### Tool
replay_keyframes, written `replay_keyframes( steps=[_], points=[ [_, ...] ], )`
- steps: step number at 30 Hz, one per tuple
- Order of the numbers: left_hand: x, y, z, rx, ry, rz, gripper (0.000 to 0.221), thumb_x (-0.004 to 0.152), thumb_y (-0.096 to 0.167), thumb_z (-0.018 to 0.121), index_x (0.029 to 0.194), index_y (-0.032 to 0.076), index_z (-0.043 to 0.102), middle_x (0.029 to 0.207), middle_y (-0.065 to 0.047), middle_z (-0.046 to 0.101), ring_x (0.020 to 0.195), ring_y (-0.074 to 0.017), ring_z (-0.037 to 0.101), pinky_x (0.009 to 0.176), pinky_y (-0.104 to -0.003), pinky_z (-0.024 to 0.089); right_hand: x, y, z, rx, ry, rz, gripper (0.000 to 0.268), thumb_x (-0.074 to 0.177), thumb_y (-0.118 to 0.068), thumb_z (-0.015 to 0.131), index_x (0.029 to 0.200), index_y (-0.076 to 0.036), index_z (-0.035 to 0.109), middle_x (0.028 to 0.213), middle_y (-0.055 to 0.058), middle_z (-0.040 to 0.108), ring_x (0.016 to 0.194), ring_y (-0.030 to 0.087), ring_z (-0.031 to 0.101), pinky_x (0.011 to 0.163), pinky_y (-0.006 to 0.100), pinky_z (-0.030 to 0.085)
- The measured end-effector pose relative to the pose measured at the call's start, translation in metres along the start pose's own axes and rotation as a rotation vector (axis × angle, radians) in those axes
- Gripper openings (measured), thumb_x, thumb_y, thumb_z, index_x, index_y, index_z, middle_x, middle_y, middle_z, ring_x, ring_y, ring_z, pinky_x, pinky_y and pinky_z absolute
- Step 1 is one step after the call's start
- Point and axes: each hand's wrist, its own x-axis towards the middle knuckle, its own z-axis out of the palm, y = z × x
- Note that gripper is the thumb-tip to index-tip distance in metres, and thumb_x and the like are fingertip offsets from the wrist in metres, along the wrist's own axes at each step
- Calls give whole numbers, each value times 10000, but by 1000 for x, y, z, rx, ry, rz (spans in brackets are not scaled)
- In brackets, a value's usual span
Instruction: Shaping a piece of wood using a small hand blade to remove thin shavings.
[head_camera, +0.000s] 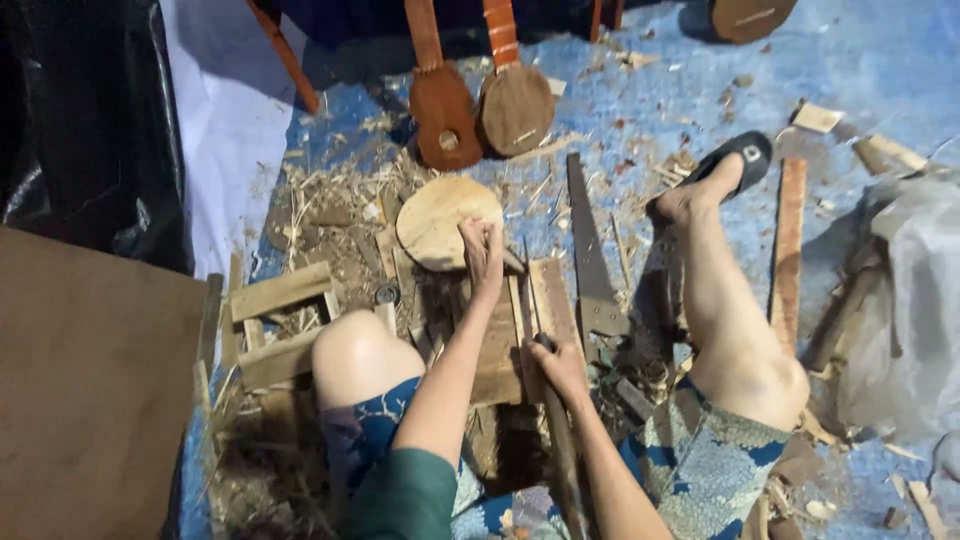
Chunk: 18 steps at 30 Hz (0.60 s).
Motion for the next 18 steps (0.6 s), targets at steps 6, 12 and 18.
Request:
replay_keyframes(
  steps=[6, 12, 18],
  points=[
    [-40, 63, -17, 40, -280, 0, 894, 905, 303, 730, 1593, 79, 206, 1487, -331, 401, 1423, -534, 354, 1180, -595, 290, 13, 13, 4, -32, 20, -11, 493, 800, -392, 769, 1169, -66, 795, 1085, 212, 774, 1135, 365, 703, 931, 470, 541],
    [-55, 60, -37, 376, -377, 99, 771, 844, 37, 756, 1533, 156, 430, 1347, -301, 600, 1266, -514, 566, 1058, -575, 466, 18, 20, 7, -93, 18, -24, 463, 780, -487, 763, 1070, -131, 827, 1001, 156, 787, 1086, 351, 720, 897, 449, 550],
    [-54, 34, -35, 439, -103, 112, 273, 844, 126, 803, 1095, 225, 760, 1027, -66, 768, 1016, -278, 740, 862, -392, 585, 13, 17, 8, -57, 0, -15, 428, 762, -491, 759, 1033, -166, 826, 947, 134, 785, 1043, 321, 735, 894, 419, 555]
  ],
)
